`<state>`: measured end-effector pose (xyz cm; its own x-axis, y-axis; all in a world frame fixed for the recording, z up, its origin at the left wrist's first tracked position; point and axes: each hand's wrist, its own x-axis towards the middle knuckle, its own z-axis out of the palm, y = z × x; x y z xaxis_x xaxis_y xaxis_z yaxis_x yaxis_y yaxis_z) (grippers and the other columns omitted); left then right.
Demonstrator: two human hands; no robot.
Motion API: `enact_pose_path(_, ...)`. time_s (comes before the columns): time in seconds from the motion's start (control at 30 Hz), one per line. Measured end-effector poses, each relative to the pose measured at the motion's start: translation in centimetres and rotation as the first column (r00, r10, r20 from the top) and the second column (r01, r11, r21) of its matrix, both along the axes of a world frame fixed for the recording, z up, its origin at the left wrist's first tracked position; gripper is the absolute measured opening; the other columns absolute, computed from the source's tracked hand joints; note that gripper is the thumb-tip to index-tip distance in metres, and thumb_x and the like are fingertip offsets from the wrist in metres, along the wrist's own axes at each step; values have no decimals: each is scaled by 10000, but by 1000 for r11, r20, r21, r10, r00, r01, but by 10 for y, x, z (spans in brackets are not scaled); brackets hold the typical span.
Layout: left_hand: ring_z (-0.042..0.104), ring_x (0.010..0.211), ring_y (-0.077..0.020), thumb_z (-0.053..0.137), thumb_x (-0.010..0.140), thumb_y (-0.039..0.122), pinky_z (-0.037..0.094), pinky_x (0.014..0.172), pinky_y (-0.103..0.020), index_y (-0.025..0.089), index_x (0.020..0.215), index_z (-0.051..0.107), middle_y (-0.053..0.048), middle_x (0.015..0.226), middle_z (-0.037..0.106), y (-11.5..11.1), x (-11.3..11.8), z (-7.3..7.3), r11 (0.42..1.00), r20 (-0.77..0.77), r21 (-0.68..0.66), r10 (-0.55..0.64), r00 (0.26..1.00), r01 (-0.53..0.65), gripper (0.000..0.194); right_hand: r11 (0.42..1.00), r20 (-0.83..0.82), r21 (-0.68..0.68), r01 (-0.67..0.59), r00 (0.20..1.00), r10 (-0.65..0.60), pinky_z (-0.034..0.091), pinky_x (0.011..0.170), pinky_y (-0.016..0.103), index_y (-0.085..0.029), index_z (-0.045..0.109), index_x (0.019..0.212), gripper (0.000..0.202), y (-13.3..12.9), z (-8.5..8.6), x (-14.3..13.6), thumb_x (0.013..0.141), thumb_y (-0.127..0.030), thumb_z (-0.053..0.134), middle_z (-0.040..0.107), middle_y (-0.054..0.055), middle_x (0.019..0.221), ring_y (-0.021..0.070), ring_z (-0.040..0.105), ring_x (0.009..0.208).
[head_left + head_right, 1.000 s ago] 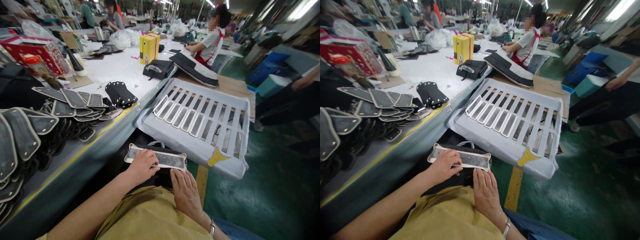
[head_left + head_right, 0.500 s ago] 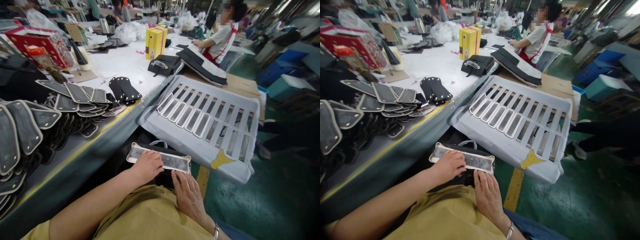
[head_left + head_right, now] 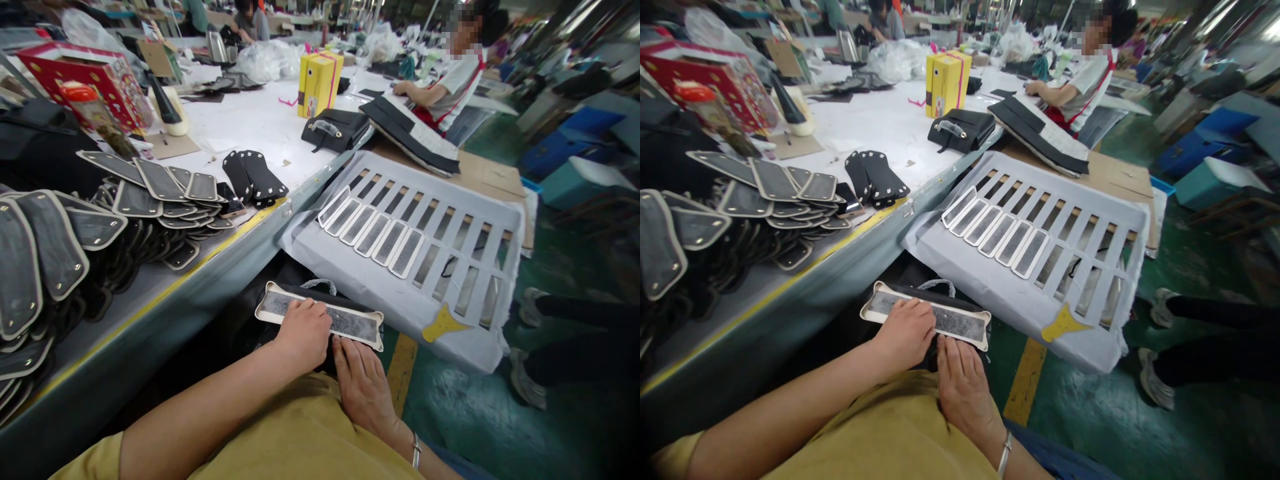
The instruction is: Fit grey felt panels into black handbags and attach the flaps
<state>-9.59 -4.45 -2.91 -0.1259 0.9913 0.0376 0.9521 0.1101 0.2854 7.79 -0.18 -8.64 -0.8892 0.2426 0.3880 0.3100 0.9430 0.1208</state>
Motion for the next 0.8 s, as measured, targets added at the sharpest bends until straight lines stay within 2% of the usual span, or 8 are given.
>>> enact_pose_path(0.07,524,845,-255,498,804,209,402,708,-409,165,712,584,-74,834,583,0,-6,0,1000,48,-11,21,999,-21,134,1000,-2,17,-10,1000,10,373,947,406,-45,558,1192,413,-1,-2,-5,836,-66,351,564,155,1163,266,452,1104)
enact_pose_path(0.13,530,832,-218,533,795,203,418,727,-369,170,785,578,-58,879,572,-5,-19,2,998,165,0,54,985,-55,56,1000,-3,26,-9,1000,9,380,939,398,-42,556,1195,413,-2,-2,-9,841,-64,345,559,156,1167,266,453,1105)
enact_pose_path(0.23,520,884,-190,629,755,228,408,785,-338,191,886,562,-33,970,552,-20,-42,3,995,274,63,60,960,-80,151,1000,-10,15,-6,1000,6,385,931,391,-38,546,1206,416,-2,0,-11,847,-60,338,555,157,1169,264,454,1108)
enact_pose_path(0.3,503,931,-201,670,742,259,376,808,-353,212,849,579,-11,963,559,-31,-52,3,996,248,76,22,969,-42,148,1000,-24,9,-4,1000,5,390,925,389,-37,551,1198,415,-2,1,-12,848,-58,330,556,158,1162,262,457,1102)
enact_pose_path(0.4,495,929,-201,680,752,292,343,796,-358,220,784,605,7,913,578,-39,-55,0,999,212,46,-7,977,-3,109,1000,-36,-2,6,999,-6,395,919,389,-40,558,1191,418,-4,2,-11,849,-59,318,558,155,1151,263,458,1097)
enact_pose_path(0.6,490,896,-187,589,834,302,322,780,-359,200,728,621,1,868,591,-33,-47,-4,999,149,37,-19,989,13,150,1000,-47,-2,-6,999,6,382,928,386,-64,555,1203,401,-5,-2,-12,861,-76,347,558,142,1146,253,460,1084)
enact_pose_path(0.8,493,874,-199,544,845,290,333,764,-366,185,704,610,-20,841,584,-29,-46,-1,1000,95,-5,20,995,-19,188,999,-39,2,-45,998,45,371,948,406,-72,544,1219,408,-5,-3,-20,842,-71,389,559,147,1147,254,452,1106)
